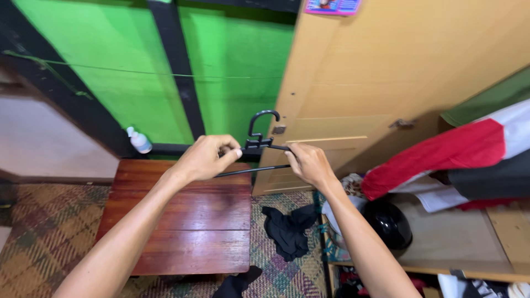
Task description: The person opens a wooden wardrobe and sorts through a pile of clothes on a shelf. They pick up various garments, fold them, and place them back into the wardrobe. The person also handles several empty hangers, moving them from the wardrobe to a nearby table and back again.
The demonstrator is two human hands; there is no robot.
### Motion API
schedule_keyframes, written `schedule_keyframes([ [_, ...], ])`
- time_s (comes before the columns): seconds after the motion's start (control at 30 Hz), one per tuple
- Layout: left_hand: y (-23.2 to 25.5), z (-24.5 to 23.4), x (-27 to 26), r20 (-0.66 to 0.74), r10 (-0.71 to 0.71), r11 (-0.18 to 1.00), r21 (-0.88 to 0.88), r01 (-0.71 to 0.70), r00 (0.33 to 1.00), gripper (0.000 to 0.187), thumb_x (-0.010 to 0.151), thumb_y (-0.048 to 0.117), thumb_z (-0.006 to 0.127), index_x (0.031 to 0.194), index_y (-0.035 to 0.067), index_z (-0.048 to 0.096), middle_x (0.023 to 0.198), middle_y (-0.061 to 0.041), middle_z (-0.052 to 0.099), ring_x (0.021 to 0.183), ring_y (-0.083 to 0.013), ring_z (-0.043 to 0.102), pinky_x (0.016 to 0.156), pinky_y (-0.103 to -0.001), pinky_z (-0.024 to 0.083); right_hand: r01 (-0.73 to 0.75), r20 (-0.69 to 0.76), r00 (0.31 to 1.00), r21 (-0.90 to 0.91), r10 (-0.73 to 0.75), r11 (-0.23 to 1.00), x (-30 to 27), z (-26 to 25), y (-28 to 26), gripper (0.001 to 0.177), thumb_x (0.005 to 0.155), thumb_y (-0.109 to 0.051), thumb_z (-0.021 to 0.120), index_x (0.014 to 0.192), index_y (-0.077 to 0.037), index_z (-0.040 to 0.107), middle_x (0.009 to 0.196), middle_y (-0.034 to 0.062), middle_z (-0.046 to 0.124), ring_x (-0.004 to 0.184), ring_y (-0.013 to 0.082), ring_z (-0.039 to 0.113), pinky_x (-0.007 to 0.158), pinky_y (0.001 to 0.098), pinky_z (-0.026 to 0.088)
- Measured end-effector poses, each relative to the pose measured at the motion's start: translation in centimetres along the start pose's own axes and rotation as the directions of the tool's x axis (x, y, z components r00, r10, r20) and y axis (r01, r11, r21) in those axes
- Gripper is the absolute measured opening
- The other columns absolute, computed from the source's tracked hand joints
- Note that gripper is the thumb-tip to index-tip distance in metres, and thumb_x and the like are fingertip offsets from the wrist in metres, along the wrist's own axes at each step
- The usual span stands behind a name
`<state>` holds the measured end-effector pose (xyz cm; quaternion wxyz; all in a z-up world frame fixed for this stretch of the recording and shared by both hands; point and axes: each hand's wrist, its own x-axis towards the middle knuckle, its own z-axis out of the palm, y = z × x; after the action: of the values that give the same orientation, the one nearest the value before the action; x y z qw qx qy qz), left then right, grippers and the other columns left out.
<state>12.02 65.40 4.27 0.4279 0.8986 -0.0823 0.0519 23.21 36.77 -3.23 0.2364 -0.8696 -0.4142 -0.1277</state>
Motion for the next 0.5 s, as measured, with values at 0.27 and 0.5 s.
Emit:
schedule_keyframes([
  [0.27, -1.7, -3.8, -0.1, -0.297, -0.221, 0.869, 0.371, 0.326, 0.929, 0.026, 0.095, 0.031, 0.060, 0.109, 0.020, 0.078, 0.094, -0.015, 0.076, 0.081, -0.0410, 0.071, 0.069, -0.053, 0.056, 0.026, 0.133, 0.991, 0.060, -0.033, 0.998, 5.5, 4.3, -3.2, 0.070, 0.089, -0.020, 0.069, 0.152, -0.009, 0.042, 0.133, 0.0240, 0.060, 0.118, 0.0446, 0.057, 0.097, 0.0525, 0.046],
  [0.5, -7.6, -2.4, 5.2, -0.374, -0.223, 0.807, 0.447, 0.386, 0.900, 0.025, 0.100, 0.029, 0.057, 0.104, 0.013, 0.075, 0.104, -0.018, 0.073, 0.081, -0.0422, 0.072, 0.061, -0.053, 0.058, -0.020, 0.272, 0.962, 0.092, -0.006, 0.996, 5.1, 5.4, -3.0, 0.071, 0.091, -0.026, 0.069, 0.154, -0.014, 0.040, 0.136, 0.0244, 0.058, 0.125, 0.0448, 0.055, 0.104, 0.0507, 0.045],
])
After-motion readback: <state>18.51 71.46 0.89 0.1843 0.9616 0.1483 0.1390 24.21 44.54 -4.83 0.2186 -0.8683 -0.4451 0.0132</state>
